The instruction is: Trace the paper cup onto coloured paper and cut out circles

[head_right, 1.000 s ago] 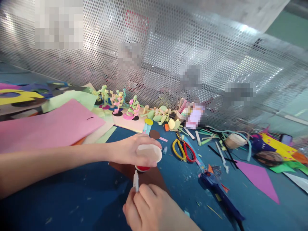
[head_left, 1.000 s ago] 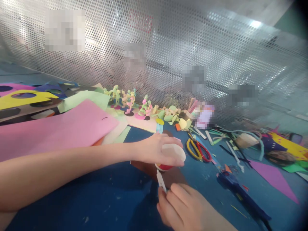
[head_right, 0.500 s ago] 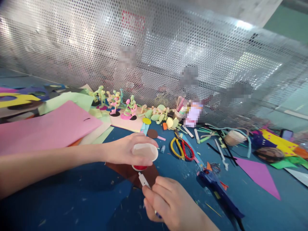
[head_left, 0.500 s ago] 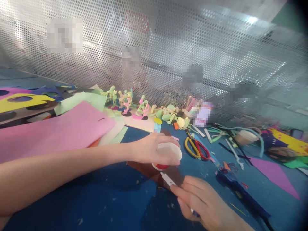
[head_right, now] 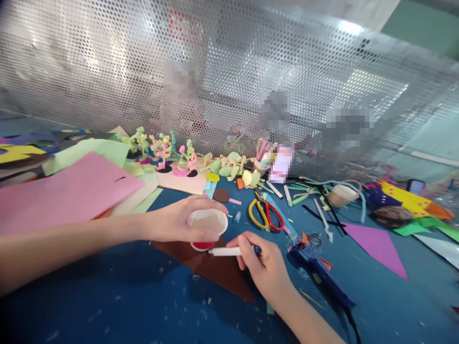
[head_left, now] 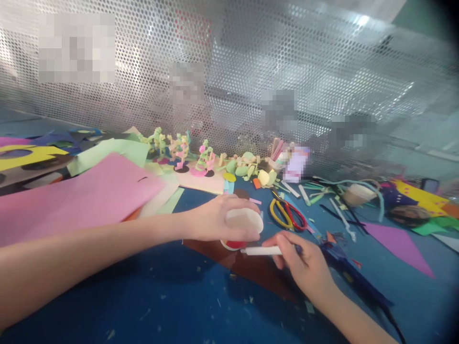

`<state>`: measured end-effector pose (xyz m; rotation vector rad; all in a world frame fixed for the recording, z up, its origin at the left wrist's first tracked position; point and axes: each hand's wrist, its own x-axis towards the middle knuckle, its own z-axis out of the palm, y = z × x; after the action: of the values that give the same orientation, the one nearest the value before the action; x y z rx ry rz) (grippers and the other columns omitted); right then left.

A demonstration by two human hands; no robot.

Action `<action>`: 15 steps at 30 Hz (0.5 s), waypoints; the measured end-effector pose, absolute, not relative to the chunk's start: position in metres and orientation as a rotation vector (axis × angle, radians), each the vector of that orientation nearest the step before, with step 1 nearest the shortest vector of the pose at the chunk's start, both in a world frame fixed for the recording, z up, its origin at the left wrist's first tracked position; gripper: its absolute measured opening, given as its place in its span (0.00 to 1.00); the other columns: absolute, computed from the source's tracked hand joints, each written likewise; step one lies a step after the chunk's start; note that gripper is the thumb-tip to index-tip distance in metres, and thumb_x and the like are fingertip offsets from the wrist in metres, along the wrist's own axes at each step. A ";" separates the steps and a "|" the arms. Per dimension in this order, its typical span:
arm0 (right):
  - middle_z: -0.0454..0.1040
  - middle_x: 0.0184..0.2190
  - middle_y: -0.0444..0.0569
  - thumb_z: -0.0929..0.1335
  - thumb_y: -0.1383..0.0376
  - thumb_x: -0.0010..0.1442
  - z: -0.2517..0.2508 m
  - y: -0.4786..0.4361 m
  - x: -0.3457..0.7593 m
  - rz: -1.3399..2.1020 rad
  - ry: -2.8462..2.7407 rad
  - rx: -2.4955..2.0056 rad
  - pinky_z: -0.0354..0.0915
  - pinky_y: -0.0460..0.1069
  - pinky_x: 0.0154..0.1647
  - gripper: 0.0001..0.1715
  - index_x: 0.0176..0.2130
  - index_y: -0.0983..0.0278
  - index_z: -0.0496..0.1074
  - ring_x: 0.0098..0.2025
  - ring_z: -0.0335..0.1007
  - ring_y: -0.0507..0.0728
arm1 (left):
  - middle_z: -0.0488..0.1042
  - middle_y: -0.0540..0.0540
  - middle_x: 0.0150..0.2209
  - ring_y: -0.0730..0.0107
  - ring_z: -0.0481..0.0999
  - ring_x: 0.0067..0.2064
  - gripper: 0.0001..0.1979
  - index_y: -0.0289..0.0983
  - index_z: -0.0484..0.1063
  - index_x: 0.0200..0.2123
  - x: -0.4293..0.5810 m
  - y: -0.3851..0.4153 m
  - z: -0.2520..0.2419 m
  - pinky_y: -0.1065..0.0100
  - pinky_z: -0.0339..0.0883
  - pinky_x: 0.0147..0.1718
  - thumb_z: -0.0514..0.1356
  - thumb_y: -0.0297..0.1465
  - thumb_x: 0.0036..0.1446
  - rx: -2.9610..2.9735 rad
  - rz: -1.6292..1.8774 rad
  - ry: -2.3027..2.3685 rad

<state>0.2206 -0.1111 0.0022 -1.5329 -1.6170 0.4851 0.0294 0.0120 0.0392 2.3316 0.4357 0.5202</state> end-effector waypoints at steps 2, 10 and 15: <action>0.62 0.12 0.39 0.59 0.56 0.64 0.000 -0.106 0.222 0.552 -1.387 -1.557 0.56 0.44 0.22 0.23 0.25 0.64 0.70 0.18 0.59 0.49 | 0.70 0.47 0.53 0.59 0.67 0.52 0.24 0.43 0.69 0.50 0.030 0.012 0.040 0.61 0.59 0.52 0.64 0.42 0.49 2.337 0.512 0.436; 0.63 0.14 0.41 0.61 0.51 0.62 -0.004 -0.099 0.225 0.591 -1.225 -1.590 0.54 0.45 0.22 0.23 0.30 0.65 0.72 0.20 0.57 0.50 | 0.70 0.47 0.53 0.58 0.67 0.52 0.24 0.45 0.68 0.50 0.030 0.014 0.037 0.58 0.59 0.52 0.63 0.42 0.49 2.334 0.514 0.447; 0.64 0.16 0.41 0.60 0.53 0.64 -0.006 -0.102 0.224 0.500 -1.359 -1.607 0.55 0.45 0.24 0.21 0.32 0.64 0.73 0.21 0.58 0.50 | 0.70 0.47 0.53 0.57 0.67 0.53 0.24 0.46 0.68 0.50 0.031 0.014 0.035 0.57 0.59 0.53 0.63 0.44 0.49 2.336 0.526 0.445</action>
<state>0.2235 -0.1017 -0.0055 -1.6069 -1.3588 0.5002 0.0308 0.0135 0.0351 2.3359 0.4450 0.5260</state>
